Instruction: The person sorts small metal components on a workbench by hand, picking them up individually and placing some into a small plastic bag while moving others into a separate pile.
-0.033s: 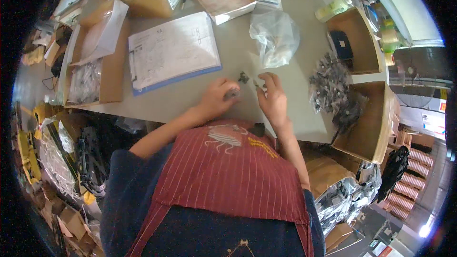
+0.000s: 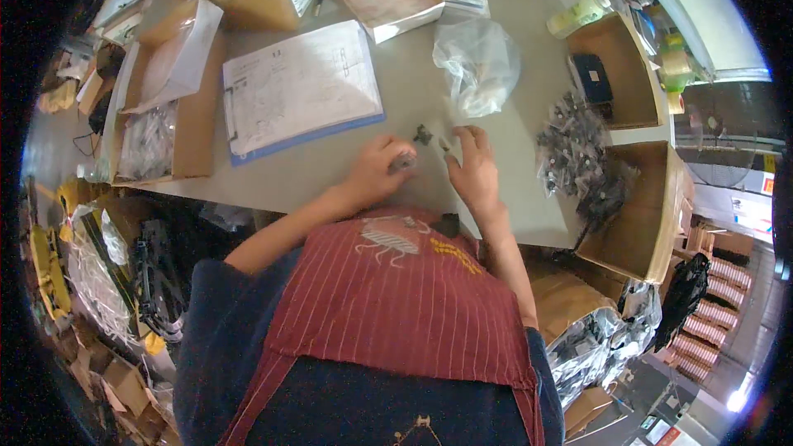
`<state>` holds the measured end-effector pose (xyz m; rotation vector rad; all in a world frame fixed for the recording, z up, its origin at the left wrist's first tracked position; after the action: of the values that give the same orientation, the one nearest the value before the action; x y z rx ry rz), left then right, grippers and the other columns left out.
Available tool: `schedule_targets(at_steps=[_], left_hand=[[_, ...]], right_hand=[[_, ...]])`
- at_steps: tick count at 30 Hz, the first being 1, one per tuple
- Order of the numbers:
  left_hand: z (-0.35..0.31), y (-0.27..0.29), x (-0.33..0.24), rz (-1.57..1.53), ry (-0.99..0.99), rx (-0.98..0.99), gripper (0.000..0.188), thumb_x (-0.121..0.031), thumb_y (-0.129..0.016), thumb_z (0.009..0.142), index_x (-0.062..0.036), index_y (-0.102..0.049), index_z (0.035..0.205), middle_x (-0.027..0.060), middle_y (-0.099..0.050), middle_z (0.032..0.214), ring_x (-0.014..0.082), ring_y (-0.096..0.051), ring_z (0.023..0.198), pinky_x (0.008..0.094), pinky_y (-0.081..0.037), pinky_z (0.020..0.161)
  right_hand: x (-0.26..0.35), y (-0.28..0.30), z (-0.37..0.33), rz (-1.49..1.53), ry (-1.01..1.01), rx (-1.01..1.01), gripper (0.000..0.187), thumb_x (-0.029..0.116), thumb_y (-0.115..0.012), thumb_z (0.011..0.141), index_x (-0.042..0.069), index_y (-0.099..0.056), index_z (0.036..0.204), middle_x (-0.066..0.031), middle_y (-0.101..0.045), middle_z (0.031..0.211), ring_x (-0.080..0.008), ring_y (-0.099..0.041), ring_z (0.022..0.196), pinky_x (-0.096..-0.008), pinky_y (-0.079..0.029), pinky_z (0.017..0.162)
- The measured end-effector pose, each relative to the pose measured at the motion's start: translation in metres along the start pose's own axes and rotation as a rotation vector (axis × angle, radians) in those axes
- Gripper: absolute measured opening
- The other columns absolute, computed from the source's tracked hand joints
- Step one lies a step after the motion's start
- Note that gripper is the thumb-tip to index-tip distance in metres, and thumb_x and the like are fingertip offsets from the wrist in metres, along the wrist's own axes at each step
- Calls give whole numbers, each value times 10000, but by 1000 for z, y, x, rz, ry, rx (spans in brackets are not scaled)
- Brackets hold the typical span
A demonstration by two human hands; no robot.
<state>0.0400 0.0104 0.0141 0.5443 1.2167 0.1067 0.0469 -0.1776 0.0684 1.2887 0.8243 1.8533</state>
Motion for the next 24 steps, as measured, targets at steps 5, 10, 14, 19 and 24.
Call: schedule_targets(at_steps=[5, 10, 14, 19, 24], left_hand=[[1, 0, -1, 18, 26, 6, 283, -187, -777, 804, -122, -645, 1046, 126, -608, 1004, 324, -619, 908, 416, -510, 780], [-1, -3, 3, 1, 121, 34, 314, -227, -817, 794, -140, -663, 1052, 102, -579, 981, 271, -610, 848, 374, -503, 734], [-1, -1, 0, -17, 141, 51, 312, -228, -813, 801, -139, -665, 1060, 100, -581, 994, 265, -611, 850, 372, -502, 733], [-4, -1, 4, -32, 71, -15, 304, -241, -787, 832, -134, -662, 1087, 108, -581, 1010, 276, -607, 888, 380, -499, 750], [1, -5, 3, -24, 49, 10, 295, -240, -773, 843, -116, -656, 1083, 113, -584, 1015, 290, -610, 917, 391, -501, 778]], right_hand=[[-20, -37, -1, -49, 48, 130, 298, 65, -630, 820, 76, -628, 1118, -146, -629, 965, -381, -613, 905, -465, -532, 785], [-12, -47, 7, 41, 69, 50, 215, 50, -626, 806, 69, -627, 1021, -150, -619, 921, -387, -612, 882, -476, -532, 736], [-8, -44, 11, 34, 95, 67, 154, 40, -620, 829, 57, -647, 979, -152, -629, 914, -377, -622, 857, -465, -531, 720], [21, -5, 9, 357, 14, 129, 190, 16, -664, 832, 40, -674, 1021, -142, -659, 968, -349, -647, 867, -411, -539, 736], [47, -1, 5, 454, 166, 141, 214, 14, -707, 842, 26, -680, 1054, -105, -691, 965, -222, -687, 834, -335, -543, 715]])
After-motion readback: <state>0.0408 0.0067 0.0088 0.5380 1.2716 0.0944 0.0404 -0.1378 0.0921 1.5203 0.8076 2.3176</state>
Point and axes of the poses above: each hand's wrist, its own z-axis towards the middle knuckle, its own y-axis out of the back of the hand, x = y × z, the point moved 6 cm from there along z, towards the middle knuckle
